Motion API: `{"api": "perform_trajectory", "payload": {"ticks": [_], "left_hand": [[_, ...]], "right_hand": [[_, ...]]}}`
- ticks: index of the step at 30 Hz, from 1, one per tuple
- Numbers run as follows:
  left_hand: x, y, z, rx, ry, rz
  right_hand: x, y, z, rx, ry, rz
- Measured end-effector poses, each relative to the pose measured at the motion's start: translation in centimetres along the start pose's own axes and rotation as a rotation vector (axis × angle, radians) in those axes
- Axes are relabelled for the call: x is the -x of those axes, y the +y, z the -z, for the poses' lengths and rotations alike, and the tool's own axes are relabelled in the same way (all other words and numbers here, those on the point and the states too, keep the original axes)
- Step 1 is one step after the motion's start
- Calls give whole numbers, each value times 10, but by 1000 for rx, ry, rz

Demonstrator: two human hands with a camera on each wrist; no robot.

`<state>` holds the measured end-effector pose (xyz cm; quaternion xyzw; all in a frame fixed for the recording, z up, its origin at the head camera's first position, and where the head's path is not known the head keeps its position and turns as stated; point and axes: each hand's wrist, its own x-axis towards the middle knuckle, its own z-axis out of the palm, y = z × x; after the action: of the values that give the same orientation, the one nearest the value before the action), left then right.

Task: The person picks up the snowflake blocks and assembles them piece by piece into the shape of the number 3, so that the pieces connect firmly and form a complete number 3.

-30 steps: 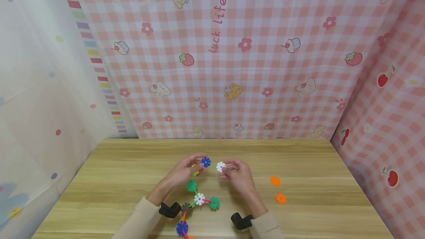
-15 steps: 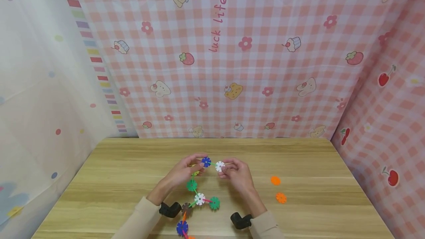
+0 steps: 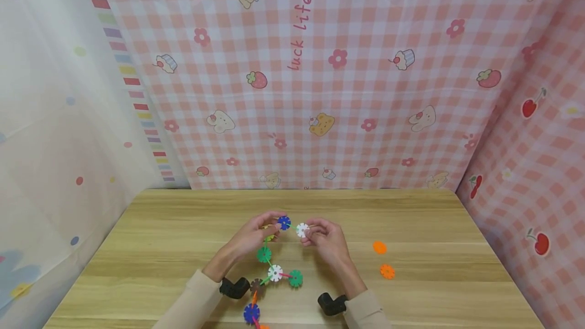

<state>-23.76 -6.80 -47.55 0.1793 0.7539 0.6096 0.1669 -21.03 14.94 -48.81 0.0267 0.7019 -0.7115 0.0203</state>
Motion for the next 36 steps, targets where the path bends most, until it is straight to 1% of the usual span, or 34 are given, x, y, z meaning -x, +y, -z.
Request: {"api": "perform_trajectory", "payload": {"ticks": [5,11,18,21,28,36], "left_hand": [[0,-1,0,-21,1,-8],[0,-2,-1,-18,5,-8],[0,-5,-3,-52,9,-3],[0,-6,-3,-54,16,3],[-1,-8,0,-27,-9,20],[-1,-12,2,23,-16,33]], "right_hand": [[1,1,-1,0,8,5],[1,4,-2,-5,18,0],[2,5,-6,1,45,41],[2,6,-8,5,48,41],[0,8,-6,-34,33,36],[1,7,-3,-8,4,12]]}}
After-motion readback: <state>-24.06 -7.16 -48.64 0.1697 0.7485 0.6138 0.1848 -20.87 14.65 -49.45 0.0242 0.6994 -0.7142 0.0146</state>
